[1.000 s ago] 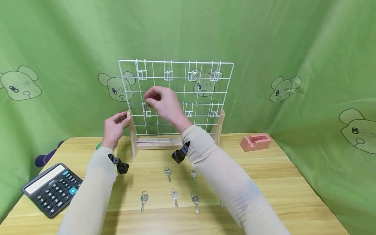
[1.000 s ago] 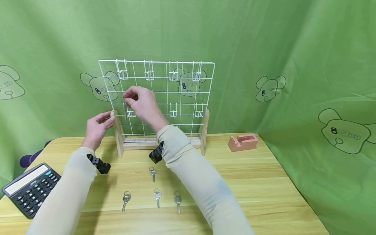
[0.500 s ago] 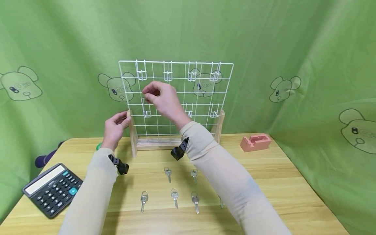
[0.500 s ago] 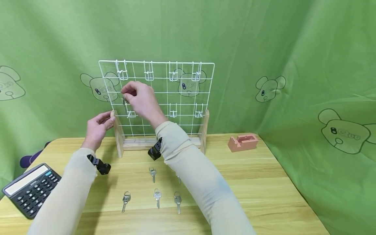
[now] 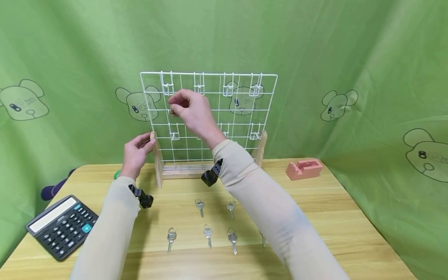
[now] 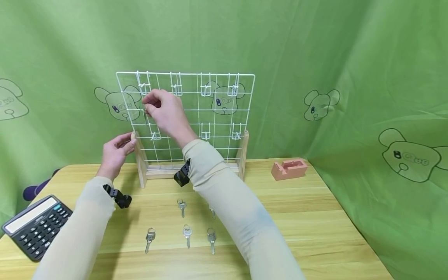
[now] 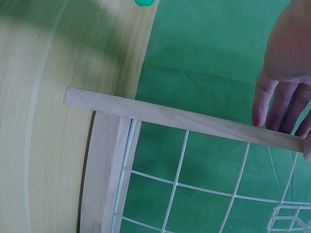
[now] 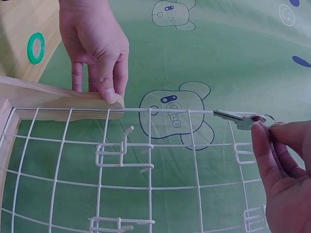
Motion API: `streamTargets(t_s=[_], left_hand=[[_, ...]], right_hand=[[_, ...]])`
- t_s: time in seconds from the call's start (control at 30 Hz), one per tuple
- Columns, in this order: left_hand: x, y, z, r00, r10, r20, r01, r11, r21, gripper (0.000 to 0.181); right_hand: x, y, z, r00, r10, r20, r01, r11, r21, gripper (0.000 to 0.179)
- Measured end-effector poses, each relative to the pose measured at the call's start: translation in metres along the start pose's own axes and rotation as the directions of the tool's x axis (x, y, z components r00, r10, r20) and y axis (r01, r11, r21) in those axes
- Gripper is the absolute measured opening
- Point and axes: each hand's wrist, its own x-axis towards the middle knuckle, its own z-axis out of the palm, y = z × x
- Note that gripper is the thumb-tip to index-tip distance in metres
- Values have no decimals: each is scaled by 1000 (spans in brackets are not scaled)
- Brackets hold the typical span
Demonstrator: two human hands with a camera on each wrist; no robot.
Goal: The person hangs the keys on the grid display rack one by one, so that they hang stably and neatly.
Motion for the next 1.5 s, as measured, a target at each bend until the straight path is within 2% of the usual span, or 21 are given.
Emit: streamTargets(t_s=[0.13,0.4,0.63,1.0,1.5], left_hand=[[0,0,-1,1000,1,-2,-1,1000,-5,48],[-1,-1,-2,1000,-4,-1,4,1000,-5,48],[-1,-1,-1,1000,1,3,-1,1000,-2,48],[0,-2,0,1000,-1,3,1,1000,-2,47],[2,-4,1,1000,16,-2,-16,1000,-1,48]], right_hand=[[3,-2,1,1000,1,-17,0,999,33,12],[10,-7,5,998,15,-56,-5,987,161,12],[16,-11,8,996,28,-85,-12,983,183,11],[23,-11,7,987,41,-157,4,961,276,12],[31,-5,8,983,68,-170,-8,944,330,14]])
